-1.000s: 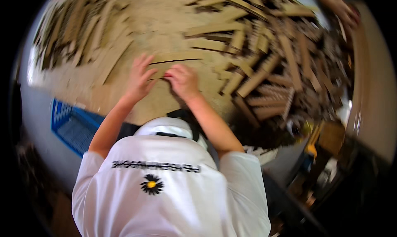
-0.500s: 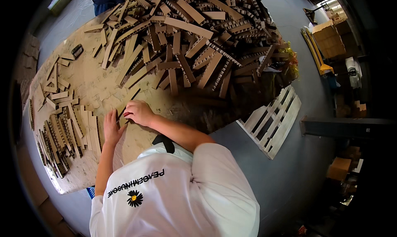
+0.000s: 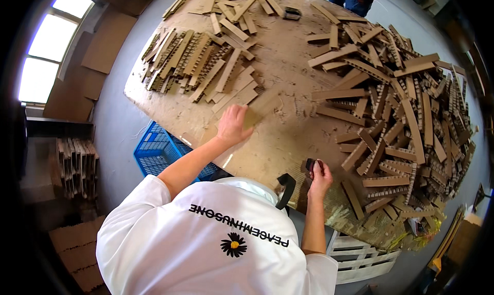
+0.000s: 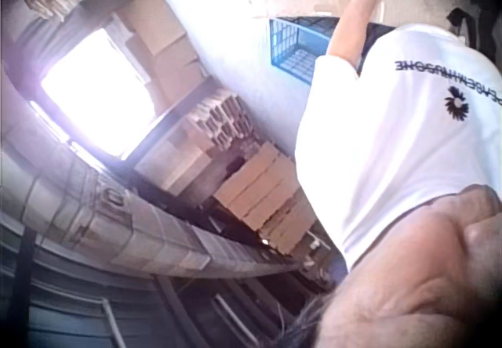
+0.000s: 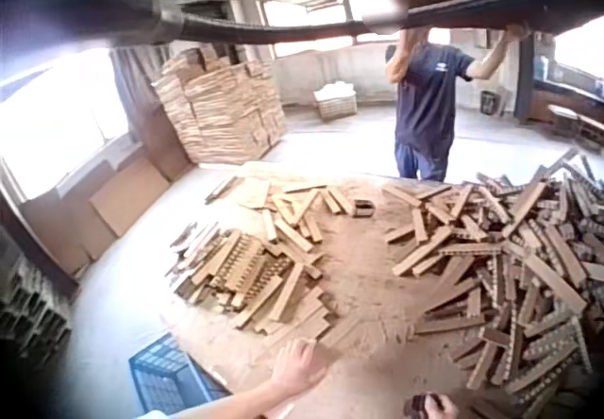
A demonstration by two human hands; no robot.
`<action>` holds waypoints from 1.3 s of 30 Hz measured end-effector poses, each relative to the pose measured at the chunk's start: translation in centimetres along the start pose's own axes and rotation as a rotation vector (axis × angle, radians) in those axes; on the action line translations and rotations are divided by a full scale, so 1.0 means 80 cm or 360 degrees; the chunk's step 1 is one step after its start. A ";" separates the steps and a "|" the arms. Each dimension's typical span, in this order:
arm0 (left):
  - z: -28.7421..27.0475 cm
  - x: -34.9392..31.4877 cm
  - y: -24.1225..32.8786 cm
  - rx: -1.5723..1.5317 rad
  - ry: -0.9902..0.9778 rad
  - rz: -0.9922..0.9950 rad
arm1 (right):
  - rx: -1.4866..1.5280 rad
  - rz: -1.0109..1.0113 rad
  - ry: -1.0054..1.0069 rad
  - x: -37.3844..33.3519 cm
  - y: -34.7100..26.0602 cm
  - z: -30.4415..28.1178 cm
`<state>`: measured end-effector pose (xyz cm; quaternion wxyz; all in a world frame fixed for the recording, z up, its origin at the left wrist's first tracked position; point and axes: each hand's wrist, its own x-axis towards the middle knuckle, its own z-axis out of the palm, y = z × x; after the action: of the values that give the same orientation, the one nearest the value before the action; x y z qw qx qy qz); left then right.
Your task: The person smooths the edges of small wooden pieces on a workbench using a red sanding block. They handle the pieces one at a time, sanding each edge and placing the finished pieces into a red basket. Another person is visible in the background also working with similar wooden pieces.
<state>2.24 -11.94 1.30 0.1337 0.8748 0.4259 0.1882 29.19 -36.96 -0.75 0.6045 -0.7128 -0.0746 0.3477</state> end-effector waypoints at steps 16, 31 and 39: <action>-0.057 -0.104 -0.246 -0.0961 -0.0239 -0.0237 | -0.0836 -0.0330 0.0167 -0.038 0.006 0.224; -0.139 -0.153 -0.470 -0.0536 0.0402 -0.1250 | -0.1535 -0.0235 -0.0182 0.016 0.012 0.438; -0.173 -0.083 -0.675 -0.0332 0.0659 -0.1580 | -0.1780 -0.0227 -0.0013 -0.002 -0.020 0.532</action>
<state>-45.14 16.28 -9.03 0.2057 0.4955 0.7841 0.3119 4.63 -2.18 -0.40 0.1562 -0.9166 -0.2978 0.2163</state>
